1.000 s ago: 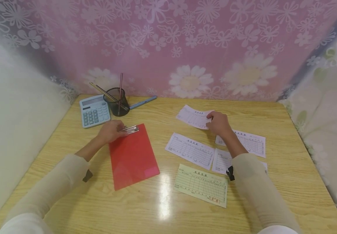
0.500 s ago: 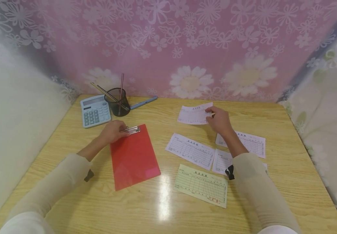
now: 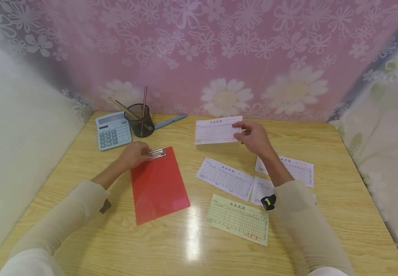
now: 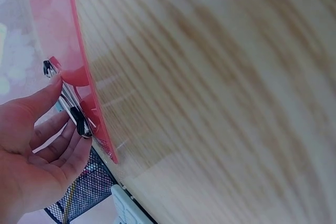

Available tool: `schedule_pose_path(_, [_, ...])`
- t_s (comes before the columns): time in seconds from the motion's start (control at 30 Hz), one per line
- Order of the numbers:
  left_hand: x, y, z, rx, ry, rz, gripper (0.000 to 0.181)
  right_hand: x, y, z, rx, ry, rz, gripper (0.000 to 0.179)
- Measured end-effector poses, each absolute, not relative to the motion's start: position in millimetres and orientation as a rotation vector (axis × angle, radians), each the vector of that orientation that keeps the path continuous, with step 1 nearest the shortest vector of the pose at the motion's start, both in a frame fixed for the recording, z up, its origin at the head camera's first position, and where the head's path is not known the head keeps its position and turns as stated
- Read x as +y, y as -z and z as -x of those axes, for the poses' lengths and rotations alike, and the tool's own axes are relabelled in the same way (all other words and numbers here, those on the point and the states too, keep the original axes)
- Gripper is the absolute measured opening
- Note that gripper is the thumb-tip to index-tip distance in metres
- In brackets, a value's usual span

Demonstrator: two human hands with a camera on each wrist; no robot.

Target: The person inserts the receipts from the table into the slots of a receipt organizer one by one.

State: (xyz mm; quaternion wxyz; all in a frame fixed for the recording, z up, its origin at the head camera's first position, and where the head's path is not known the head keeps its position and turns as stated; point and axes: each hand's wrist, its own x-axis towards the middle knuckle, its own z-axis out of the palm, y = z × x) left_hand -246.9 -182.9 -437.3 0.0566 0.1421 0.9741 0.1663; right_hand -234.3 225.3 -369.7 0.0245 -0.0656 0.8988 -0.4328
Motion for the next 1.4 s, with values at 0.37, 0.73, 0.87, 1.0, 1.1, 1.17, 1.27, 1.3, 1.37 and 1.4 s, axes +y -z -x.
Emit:
schedule_pose_path(0.37, [-182,436,250,2.939,-0.457,-0.474,0.030,191,376,228,2.456,1.377,0.291,0.035])
schedule_pose_path(0.73, [-183,433,248,2.942,-0.396,-0.615,0.023,141,404,236,2.187,1.347,0.340,0.031])
schedule_pose_path(0.87, [-182,433,248,2.944,-0.407,-0.660,0.021,124,414,240,2.151,1.307,0.320,0.030])
schedule_pose_path(1.0, [-182,434,249,2.945,-0.398,-0.687,0.018,104,419,240,2.161,1.270,0.303,0.029])
schedule_pose_path(1.1, [-181,433,250,2.940,-0.379,-0.700,0.017,89,422,238,2.193,1.250,0.255,0.028])
schedule_pose_path(1.17, [-181,433,250,2.937,-0.364,-0.717,0.016,79,424,236,2.211,1.238,0.228,0.028])
schedule_pose_path(1.27, [-181,432,249,2.938,-0.346,-0.757,0.015,66,426,234,2.221,1.218,0.207,0.027])
schedule_pose_path(1.3, [-181,431,249,2.939,-0.344,-0.777,0.015,63,427,233,2.230,1.203,0.216,0.027])
schedule_pose_path(1.37, [-181,431,249,2.944,-0.334,-0.810,0.015,57,427,231,2.252,1.170,0.239,0.026])
schedule_pose_path(1.4, [-181,431,249,2.945,-0.331,-0.827,0.015,54,427,230,2.272,1.151,0.256,0.025])
